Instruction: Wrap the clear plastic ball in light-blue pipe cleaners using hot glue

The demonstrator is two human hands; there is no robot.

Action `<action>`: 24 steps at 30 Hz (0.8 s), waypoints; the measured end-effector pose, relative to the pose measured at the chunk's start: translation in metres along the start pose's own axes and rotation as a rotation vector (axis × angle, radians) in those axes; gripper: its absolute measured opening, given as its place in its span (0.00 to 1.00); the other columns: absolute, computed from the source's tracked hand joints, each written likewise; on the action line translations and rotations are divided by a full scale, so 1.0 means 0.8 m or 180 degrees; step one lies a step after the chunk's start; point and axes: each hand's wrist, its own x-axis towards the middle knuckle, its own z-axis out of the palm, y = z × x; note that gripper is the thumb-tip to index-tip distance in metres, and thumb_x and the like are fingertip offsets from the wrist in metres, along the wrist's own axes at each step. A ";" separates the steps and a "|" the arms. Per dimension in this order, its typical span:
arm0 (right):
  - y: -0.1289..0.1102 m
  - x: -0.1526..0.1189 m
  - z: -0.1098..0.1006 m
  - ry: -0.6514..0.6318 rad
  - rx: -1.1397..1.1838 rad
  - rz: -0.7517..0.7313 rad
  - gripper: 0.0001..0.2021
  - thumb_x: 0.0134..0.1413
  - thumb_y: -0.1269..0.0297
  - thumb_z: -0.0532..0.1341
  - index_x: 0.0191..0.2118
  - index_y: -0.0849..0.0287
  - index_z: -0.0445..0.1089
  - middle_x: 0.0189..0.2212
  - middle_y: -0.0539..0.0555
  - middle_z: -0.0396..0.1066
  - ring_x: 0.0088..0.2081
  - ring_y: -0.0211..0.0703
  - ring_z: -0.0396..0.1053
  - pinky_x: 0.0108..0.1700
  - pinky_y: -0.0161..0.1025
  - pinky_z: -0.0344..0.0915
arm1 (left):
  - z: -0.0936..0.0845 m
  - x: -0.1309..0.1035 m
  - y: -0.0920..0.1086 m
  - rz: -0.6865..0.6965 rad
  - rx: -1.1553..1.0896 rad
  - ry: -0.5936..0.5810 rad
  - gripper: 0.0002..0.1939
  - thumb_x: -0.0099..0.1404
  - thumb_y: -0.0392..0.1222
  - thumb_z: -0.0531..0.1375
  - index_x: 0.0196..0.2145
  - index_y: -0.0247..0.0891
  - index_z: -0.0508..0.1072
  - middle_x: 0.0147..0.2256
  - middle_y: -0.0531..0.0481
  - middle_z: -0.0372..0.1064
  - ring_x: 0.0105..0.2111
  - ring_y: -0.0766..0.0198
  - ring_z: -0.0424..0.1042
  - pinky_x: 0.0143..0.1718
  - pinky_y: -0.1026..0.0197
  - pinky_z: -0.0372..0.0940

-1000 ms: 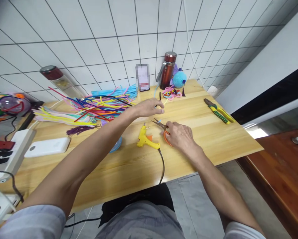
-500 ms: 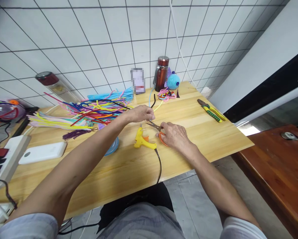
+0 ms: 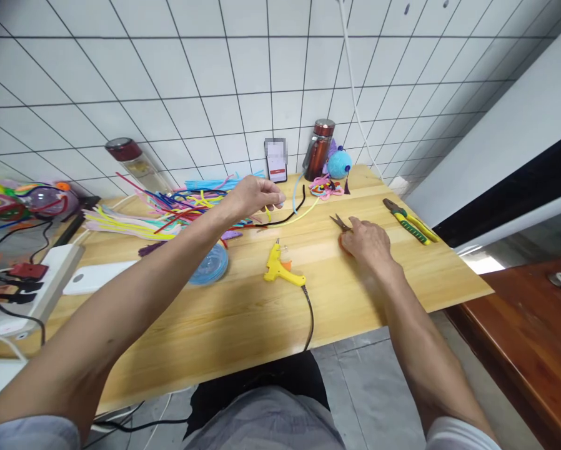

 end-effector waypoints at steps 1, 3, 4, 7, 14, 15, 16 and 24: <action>-0.011 -0.006 -0.003 0.0253 0.0309 -0.0152 0.25 0.67 0.59 0.59 0.64 0.63 0.73 0.59 0.70 0.79 0.59 0.65 0.77 0.58 0.55 0.70 | 0.001 -0.007 0.004 -0.0026 -0.0072 -0.0005 0.07 0.63 0.37 0.67 0.26 0.38 0.80 0.27 0.47 0.81 0.24 0.66 0.73 0.21 0.67 0.59; -0.039 -0.022 -0.010 0.0679 0.1130 -0.0653 0.20 0.66 0.58 0.61 0.59 0.59 0.75 0.58 0.64 0.80 0.56 0.58 0.79 0.59 0.53 0.72 | 0.007 -0.022 0.009 -0.0047 -0.0158 0.0016 0.06 0.64 0.35 0.67 0.28 0.37 0.79 0.28 0.47 0.82 0.25 0.65 0.75 0.23 0.67 0.61; -0.055 -0.031 -0.014 0.0805 0.1521 -0.0907 0.19 0.65 0.56 0.62 0.57 0.57 0.76 0.56 0.62 0.81 0.53 0.56 0.80 0.57 0.52 0.73 | 0.010 -0.030 0.011 -0.0052 -0.0175 0.0037 0.06 0.64 0.34 0.66 0.29 0.37 0.78 0.28 0.48 0.82 0.25 0.65 0.76 0.24 0.67 0.63; -0.104 -0.051 -0.024 0.0959 0.2123 -0.1333 0.14 0.64 0.53 0.64 0.49 0.55 0.76 0.48 0.58 0.83 0.45 0.51 0.81 0.51 0.48 0.75 | 0.020 -0.051 0.012 0.0024 -0.0032 0.0182 0.03 0.65 0.33 0.65 0.33 0.37 0.78 0.28 0.50 0.81 0.27 0.64 0.77 0.29 0.65 0.66; -0.153 -0.051 -0.021 0.0781 0.2568 -0.1630 0.07 0.65 0.58 0.62 0.42 0.54 0.72 0.35 0.53 0.81 0.36 0.45 0.78 0.43 0.42 0.73 | 0.021 -0.100 0.006 0.0477 0.0953 0.0555 0.09 0.65 0.28 0.63 0.38 0.38 0.80 0.31 0.51 0.82 0.34 0.60 0.80 0.38 0.61 0.66; -0.154 -0.050 -0.019 0.0682 0.2564 -0.1673 0.06 0.65 0.58 0.62 0.43 0.54 0.72 0.35 0.52 0.81 0.36 0.45 0.78 0.43 0.42 0.73 | 0.019 -0.105 0.003 0.0496 0.0967 0.0572 0.09 0.65 0.28 0.62 0.39 0.38 0.80 0.32 0.51 0.82 0.34 0.60 0.80 0.38 0.61 0.66; -0.156 -0.049 -0.017 0.0588 0.2536 -0.1739 0.07 0.65 0.59 0.61 0.44 0.54 0.72 0.35 0.52 0.80 0.36 0.44 0.78 0.42 0.41 0.73 | 0.018 -0.110 -0.001 0.0496 0.0945 0.0582 0.09 0.66 0.29 0.61 0.39 0.39 0.80 0.32 0.51 0.82 0.34 0.60 0.80 0.37 0.61 0.66; -0.171 -0.050 -0.003 0.0669 0.1917 -0.2334 0.14 0.69 0.65 0.53 0.51 0.56 0.74 0.42 0.60 0.79 0.45 0.51 0.77 0.50 0.47 0.72 | -0.005 -0.150 -0.030 0.0149 -0.0065 0.0645 0.08 0.70 0.36 0.61 0.46 0.41 0.77 0.36 0.51 0.84 0.37 0.61 0.83 0.42 0.61 0.72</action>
